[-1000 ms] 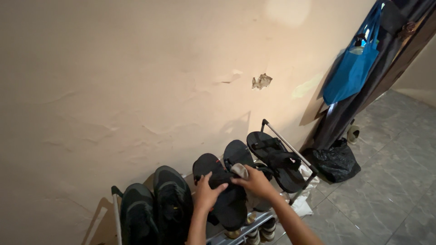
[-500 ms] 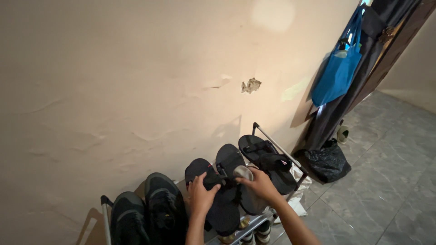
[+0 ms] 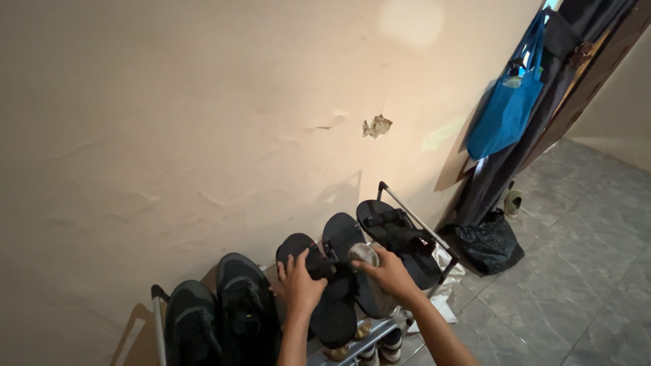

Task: Cleaning various shoes and sandals using a cloth.

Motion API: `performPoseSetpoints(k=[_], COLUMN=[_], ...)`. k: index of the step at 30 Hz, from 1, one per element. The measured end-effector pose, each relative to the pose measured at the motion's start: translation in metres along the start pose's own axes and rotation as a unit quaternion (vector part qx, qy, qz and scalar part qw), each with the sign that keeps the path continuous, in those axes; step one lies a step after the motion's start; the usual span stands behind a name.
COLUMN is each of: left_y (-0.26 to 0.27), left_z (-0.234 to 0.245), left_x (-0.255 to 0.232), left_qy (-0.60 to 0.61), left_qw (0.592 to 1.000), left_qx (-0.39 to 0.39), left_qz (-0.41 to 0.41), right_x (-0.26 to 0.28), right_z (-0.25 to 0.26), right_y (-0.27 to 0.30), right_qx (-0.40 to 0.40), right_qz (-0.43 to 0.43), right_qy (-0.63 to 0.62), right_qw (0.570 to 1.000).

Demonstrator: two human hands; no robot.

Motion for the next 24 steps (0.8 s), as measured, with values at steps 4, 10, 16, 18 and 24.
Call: performPoseSetpoints(k=[4,10,16,18,24], left_y=[0.002,0.006,0.012,0.007,0.03], left_z=[-0.002,-0.001,0.01,0.005,0.097], left_x=[-0.004,-0.009,-0.019,-0.016,-0.041], left_qy=[0.008,0.024,0.025,0.05,0.09], left_qw=[1.0,0.999,0.997,0.996,0.971], left_qx=[0.009,0.025,0.056,0.039,-0.18], left_qz=[-0.011,-0.036,-0.037,-0.056,-0.127], right_x=[0.014,0.025,0.03,0.037,0.073], right_z=[0.004,0.006,0.001,0.005,0.01], right_y=[0.009,0.01,0.004,0.006,0.018], right_qx=[-0.003,-0.013,-0.024,-0.045,-0.077], right_qz=[-0.02,0.008,0.046,0.059,0.13], right_qy=[-0.012,0.005,-0.074,-0.099,-0.129], right_qw=[1.0,1.0,0.996,0.992,0.98])
Point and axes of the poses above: each hand's wrist, its own y-axis away from the middle knuckle, its own z-axis out of the back of the hand, x = y × z, the point moved 9 cm from there along -y, towards the middle knuckle, and after that the axes turned 10 degrees about -x, right-handed, at the moved point
